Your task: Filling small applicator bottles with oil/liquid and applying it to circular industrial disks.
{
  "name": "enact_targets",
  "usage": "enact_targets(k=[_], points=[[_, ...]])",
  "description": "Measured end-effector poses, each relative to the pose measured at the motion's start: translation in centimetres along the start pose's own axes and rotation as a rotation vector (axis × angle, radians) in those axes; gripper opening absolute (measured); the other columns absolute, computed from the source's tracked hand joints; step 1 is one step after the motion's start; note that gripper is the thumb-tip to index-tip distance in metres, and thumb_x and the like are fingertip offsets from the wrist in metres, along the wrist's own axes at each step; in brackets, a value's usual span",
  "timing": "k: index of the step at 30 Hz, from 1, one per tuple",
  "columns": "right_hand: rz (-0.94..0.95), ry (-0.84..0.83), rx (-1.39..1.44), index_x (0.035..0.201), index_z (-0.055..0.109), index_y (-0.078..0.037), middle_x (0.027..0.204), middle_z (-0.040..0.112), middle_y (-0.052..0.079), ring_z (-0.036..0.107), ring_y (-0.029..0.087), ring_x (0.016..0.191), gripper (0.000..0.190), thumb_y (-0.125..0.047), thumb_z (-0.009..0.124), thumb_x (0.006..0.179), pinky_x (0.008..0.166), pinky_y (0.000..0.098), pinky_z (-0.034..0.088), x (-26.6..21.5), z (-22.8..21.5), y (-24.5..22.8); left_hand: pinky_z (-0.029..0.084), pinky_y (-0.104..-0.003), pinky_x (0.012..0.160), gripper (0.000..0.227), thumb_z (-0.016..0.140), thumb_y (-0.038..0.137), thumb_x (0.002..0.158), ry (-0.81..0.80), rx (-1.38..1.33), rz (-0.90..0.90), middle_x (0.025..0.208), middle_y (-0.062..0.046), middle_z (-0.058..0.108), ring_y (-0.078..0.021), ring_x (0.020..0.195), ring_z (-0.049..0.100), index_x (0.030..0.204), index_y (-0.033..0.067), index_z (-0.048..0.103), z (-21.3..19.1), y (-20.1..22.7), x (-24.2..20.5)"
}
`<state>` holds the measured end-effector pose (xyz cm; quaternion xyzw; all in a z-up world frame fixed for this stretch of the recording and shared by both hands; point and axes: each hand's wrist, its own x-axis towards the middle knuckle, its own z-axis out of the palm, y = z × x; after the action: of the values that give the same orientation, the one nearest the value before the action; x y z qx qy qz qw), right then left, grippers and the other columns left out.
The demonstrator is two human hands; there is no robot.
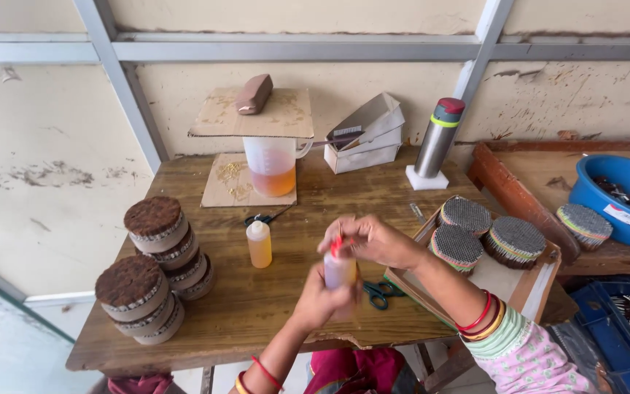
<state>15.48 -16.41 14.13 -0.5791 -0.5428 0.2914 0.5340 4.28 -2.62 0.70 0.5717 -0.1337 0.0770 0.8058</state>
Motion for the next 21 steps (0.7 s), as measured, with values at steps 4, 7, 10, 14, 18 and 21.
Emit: enact_targets(k=[4, 7, 10, 14, 18, 21], points=[[0.001, 0.227, -0.194, 0.104, 0.079, -0.004, 0.112, 0.067, 0.004, 0.066, 0.015, 0.111, 0.026, -0.026, 0.079, 0.09, 0.102, 0.0336, 0.054, 0.4, 0.4, 0.4, 0.055, -0.028, 0.065, 0.031, 0.074, 0.016, 0.075, 0.311, 0.349, 0.099, 0.083, -0.001, 0.07, -0.0091, 0.071, 0.064, 0.103, 0.0046, 0.065, 1.3, 5.3, 0.7], [0.047, -0.107, 0.083, 0.109, 0.078, -0.006, 0.134, 0.063, 0.0, 0.061, 0.014, 0.124, 0.033, -0.03, 0.075, 0.087, 0.105, 0.035, 0.051, 0.2, -0.1, -1.1, 0.059, -0.028, 0.066, 0.029, 0.067, 0.016, 0.073, -0.216, -0.169, -0.101, 0.078, 0.0, 0.069, -0.0119, 0.068, 0.07, 0.101, 0.0074, 0.064, 1.0, 4.8, 0.3], [-0.087, 0.153, -0.24, 0.107, 0.08, -0.005, 0.126, 0.068, 0.006, 0.063, 0.017, 0.121, 0.028, -0.028, 0.078, 0.091, 0.107, 0.0365, 0.052, 0.1, 0.5, 2.0, 0.052, -0.027, 0.062, 0.021, 0.075, 0.011, 0.077, 0.21, 0.173, -0.017, 0.08, -0.002, 0.069, -0.009, 0.067, 0.062, 0.093, 0.001, 0.066, -0.3, 1.8, 0.4], [-0.03, 0.05, -0.083, 0.11, 0.08, -0.007, 0.137, 0.062, 0.005, 0.056, 0.018, 0.132, 0.033, -0.032, 0.078, 0.089, 0.111, 0.0365, 0.047, 0.3, 0.1, 0.1, 0.054, -0.028, 0.063, 0.024, 0.072, 0.011, 0.074, 0.026, 0.077, -0.104, 0.078, -0.002, 0.068, -0.0108, 0.066, 0.064, 0.097, 0.0043, 0.066, 0.2, 4.8, 0.1], [-0.109, 0.053, -0.223, 0.106, 0.08, -0.008, 0.136, 0.063, 0.005, 0.057, 0.019, 0.131, 0.028, -0.031, 0.079, 0.089, 0.107, 0.0382, 0.049, 0.3, 0.1, 1.1, 0.054, -0.028, 0.065, 0.025, 0.074, 0.008, 0.071, 0.186, 0.155, -0.012, 0.082, -0.001, 0.069, -0.0092, 0.07, 0.064, 0.094, 0.0029, 0.066, -0.3, 1.5, 0.3], [0.003, 0.289, -0.369, 0.106, 0.08, -0.009, 0.13, 0.066, 0.005, 0.061, 0.019, 0.126, 0.03, -0.031, 0.08, 0.086, 0.104, 0.0378, 0.052, 1.0, 1.6, 1.8, 0.052, -0.029, 0.062, 0.034, 0.075, 0.011, 0.069, 0.446, 0.242, 0.013, 0.081, 0.001, 0.067, -0.0081, 0.068, 0.06, 0.102, 0.0091, 0.067, 1.0, 4.0, 1.0]])
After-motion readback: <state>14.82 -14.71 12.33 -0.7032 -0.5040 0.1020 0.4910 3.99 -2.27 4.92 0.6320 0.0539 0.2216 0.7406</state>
